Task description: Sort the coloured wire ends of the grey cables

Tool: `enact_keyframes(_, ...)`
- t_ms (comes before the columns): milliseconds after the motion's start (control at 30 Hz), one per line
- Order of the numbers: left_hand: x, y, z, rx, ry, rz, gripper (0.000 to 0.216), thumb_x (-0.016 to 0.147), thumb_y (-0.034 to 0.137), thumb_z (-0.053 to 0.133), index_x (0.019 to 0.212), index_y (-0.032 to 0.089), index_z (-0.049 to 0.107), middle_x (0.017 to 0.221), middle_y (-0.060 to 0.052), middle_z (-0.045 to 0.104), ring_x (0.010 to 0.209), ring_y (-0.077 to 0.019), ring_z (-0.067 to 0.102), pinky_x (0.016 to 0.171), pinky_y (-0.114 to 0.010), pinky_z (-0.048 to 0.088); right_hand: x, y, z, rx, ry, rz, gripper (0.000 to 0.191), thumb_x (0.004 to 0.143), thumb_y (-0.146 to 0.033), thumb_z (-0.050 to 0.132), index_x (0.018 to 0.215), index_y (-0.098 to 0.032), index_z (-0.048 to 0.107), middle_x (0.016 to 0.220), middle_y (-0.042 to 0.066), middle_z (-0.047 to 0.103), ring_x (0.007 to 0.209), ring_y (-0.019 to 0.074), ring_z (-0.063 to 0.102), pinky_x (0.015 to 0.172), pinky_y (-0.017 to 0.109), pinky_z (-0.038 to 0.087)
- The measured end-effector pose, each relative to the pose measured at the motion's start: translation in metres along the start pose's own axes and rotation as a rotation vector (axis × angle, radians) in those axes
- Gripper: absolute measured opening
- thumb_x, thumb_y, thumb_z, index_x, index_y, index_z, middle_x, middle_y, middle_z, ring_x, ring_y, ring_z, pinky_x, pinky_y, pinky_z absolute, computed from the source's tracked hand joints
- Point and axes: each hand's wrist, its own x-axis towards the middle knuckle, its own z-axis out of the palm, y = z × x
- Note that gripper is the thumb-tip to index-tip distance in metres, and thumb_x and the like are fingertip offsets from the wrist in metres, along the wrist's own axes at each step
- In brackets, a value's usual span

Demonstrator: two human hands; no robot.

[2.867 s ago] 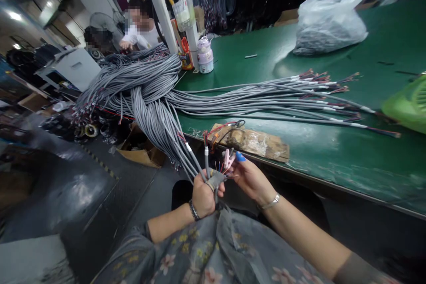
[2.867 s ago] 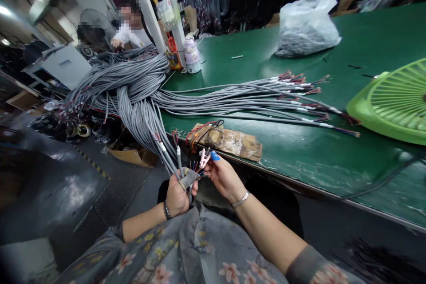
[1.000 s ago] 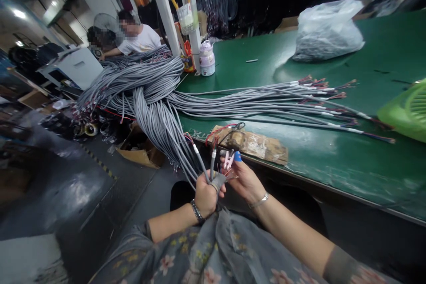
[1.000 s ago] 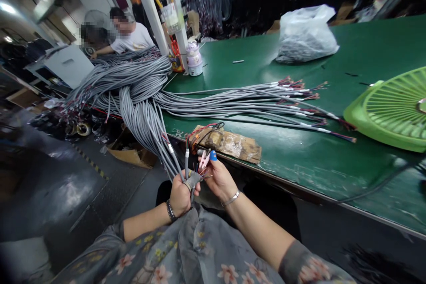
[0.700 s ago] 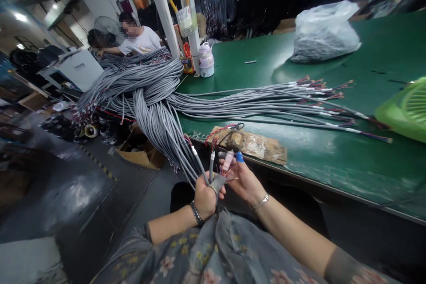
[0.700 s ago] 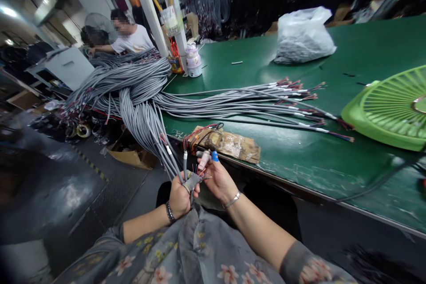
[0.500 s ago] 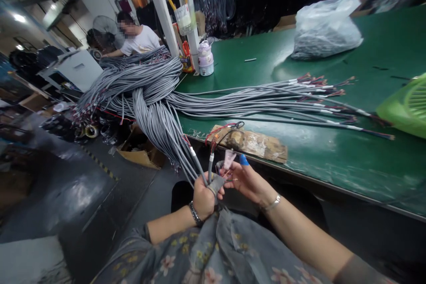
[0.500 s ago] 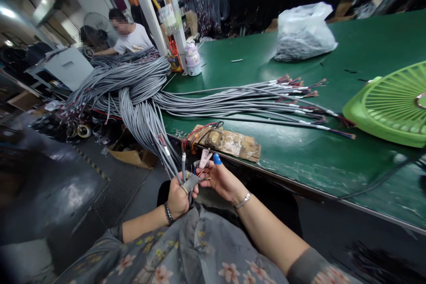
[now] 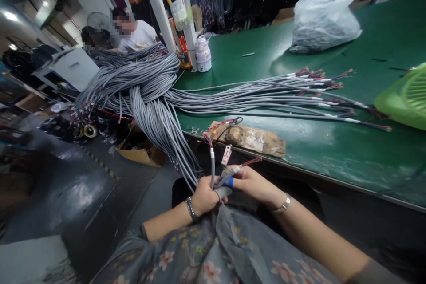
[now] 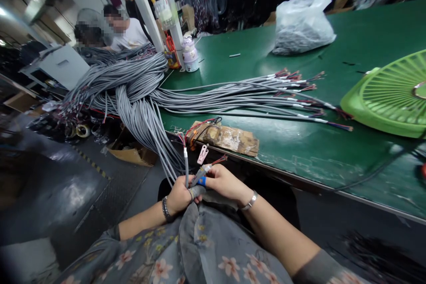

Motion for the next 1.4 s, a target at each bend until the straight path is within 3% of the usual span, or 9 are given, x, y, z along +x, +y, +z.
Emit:
enact_keyframes(200,0.0,0.001,0.001,-0.234,0.134,0.029,0.041,0.055,0.051,0.078,0.061,0.016,0.058,0.043,0.001,0.056,0.035,-0.0084,0.047,0.038,-0.02,0.036,0.001,0.011,-0.021,0.282,0.138,0.052,0.036,0.065,-0.048,0.079,0.08,-0.015,0.074,0.072,0.004,0.07,0.059,0.012,0.058,0.058,0.025,0.046)
enact_keyframes(333,0.004,0.005,0.007,-0.336,0.186,0.035,0.041,0.053,0.049,0.079,0.062,0.016,0.057,0.043,0.001,0.056,0.035,-0.0081,0.047,0.037,-0.019,0.035,0.016,0.018,-0.017,0.456,0.24,0.056,0.047,0.068,-0.062,0.071,0.08,-0.016,0.072,0.069,0.004,0.067,0.056,0.012,0.056,0.056,0.025,0.047)
enact_keyframes(400,0.008,0.008,0.009,-0.352,0.18,0.028,0.04,0.052,0.047,0.08,0.063,0.015,0.057,0.042,0.001,0.056,0.035,-0.008,0.047,0.037,-0.019,0.035,0.023,0.017,-0.008,0.411,0.286,0.005,0.05,0.066,-0.066,0.069,0.073,-0.017,0.07,0.061,0.002,0.063,0.053,0.012,0.051,0.052,0.026,0.043)
enact_keyframes(567,0.017,0.016,0.009,-0.417,0.193,0.002,0.042,0.048,0.046,0.08,0.061,0.016,0.056,0.041,0.002,0.053,0.034,-0.0076,0.046,0.035,-0.019,0.033,0.029,0.013,0.007,0.118,0.597,-0.202,0.051,0.065,-0.068,0.068,0.05,-0.02,0.06,0.049,-0.001,0.052,0.049,0.0126,0.039,0.048,0.028,0.032)
enact_keyframes(633,0.018,0.017,0.008,-0.428,0.186,-0.019,0.043,0.046,0.046,0.081,0.061,0.016,0.055,0.041,0.002,0.053,0.033,-0.0075,0.045,0.034,-0.018,0.032,0.029,0.012,0.008,0.079,0.64,-0.228,0.053,0.066,-0.071,0.064,0.049,-0.022,0.058,0.048,0.0,0.051,0.049,0.0134,0.038,0.048,0.029,0.03)
enact_keyframes(767,0.019,0.018,0.009,-0.428,0.156,-0.043,0.044,0.043,0.045,0.082,0.06,0.016,0.055,0.039,0.002,0.053,0.033,-0.0075,0.044,0.034,-0.018,0.031,0.029,0.012,0.006,0.069,0.598,-0.223,0.057,0.066,-0.077,0.058,0.049,-0.023,0.055,0.046,-0.001,0.047,0.046,0.0133,0.034,0.046,0.03,0.027)
enact_keyframes(933,0.02,0.017,0.01,-0.411,0.144,-0.041,0.043,0.044,0.046,0.082,0.059,0.015,0.055,0.039,0.002,0.053,0.032,-0.0073,0.044,0.034,-0.019,0.031,0.028,0.013,0.003,0.001,0.66,-0.27,0.053,0.064,-0.073,0.064,0.051,-0.023,0.059,0.048,-0.001,0.051,0.048,0.0141,0.038,0.049,0.03,0.031)
enact_keyframes(1133,0.021,0.017,0.01,-0.368,0.141,-0.05,0.04,0.047,0.044,0.081,0.057,0.015,0.056,0.038,0.002,0.051,0.033,-0.0071,0.043,0.035,-0.019,0.031,0.036,0.02,0.002,0.47,0.382,-0.044,0.053,0.066,-0.07,0.065,0.065,-0.018,0.064,0.057,0.001,0.059,0.05,0.0139,0.049,0.048,0.028,0.039)
enact_keyframes(1400,0.019,0.012,0.009,-0.342,0.14,-0.042,0.043,0.046,0.048,0.082,0.056,0.015,0.055,0.039,0.001,0.052,0.032,-0.0074,0.043,0.034,-0.019,0.03,0.04,0.022,0.003,0.626,0.411,-0.015,0.046,0.062,-0.063,0.074,0.067,-0.018,0.064,0.057,0.0,0.06,0.05,0.0129,0.052,0.048,0.026,0.043)
